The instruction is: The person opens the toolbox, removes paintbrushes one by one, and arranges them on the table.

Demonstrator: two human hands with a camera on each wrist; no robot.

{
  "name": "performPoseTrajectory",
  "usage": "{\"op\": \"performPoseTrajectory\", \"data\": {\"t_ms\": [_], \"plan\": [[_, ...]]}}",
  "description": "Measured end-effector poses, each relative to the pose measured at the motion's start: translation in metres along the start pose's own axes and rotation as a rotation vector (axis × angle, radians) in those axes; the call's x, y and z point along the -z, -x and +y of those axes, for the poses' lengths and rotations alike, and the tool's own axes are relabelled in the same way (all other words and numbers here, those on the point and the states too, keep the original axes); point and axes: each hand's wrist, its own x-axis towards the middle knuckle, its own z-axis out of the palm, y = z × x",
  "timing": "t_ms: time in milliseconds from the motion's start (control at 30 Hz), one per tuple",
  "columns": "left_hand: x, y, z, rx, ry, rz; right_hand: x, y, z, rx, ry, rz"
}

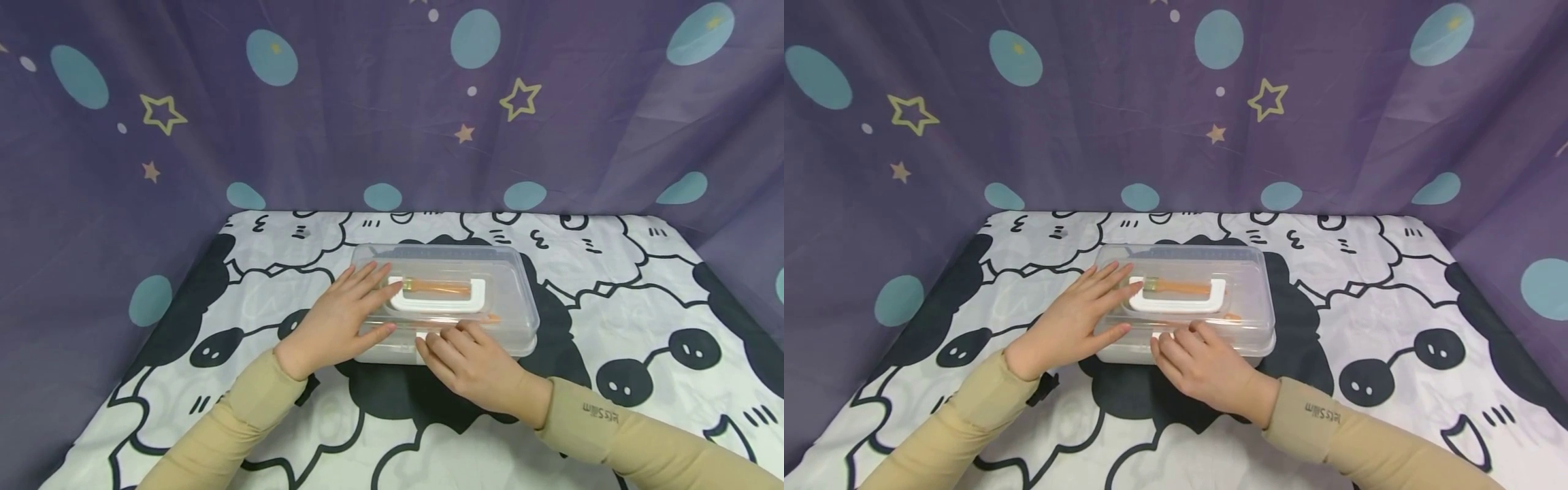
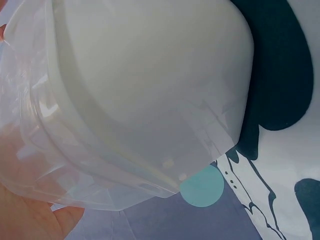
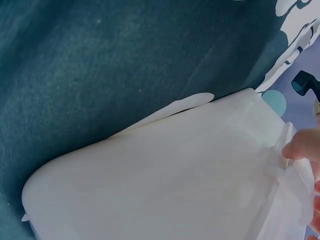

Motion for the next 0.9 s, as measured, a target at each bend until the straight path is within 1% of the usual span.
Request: {"op": "performPoseTrajectory", "data": {"t_ms": [333, 533, 733, 900], "plan": [[0.0003, 0.0003, 0.0006, -0.002, -0.008, 0.001, -0.0004, 0.0001, 0.0019, -0.036, -0.02, 0.025], [0.0009, -0.0004, 0.0003, -0.004, -0.014, 0.001, -0.0008, 0.0009, 0.0042, -0.046, -0.014, 0.071], [0.0018, -0.0006, 0.0005, 0.001, -0.01, -0.009, 0.0009, 0.0021, 0.0043, -0.041, -0.011, 0.041], [0.002, 0.0, 0.0013, 0.005, -0.007, -0.018, 0.0017, 0.003, 0.0054, -0.029, -0.018, 0.036]]}}
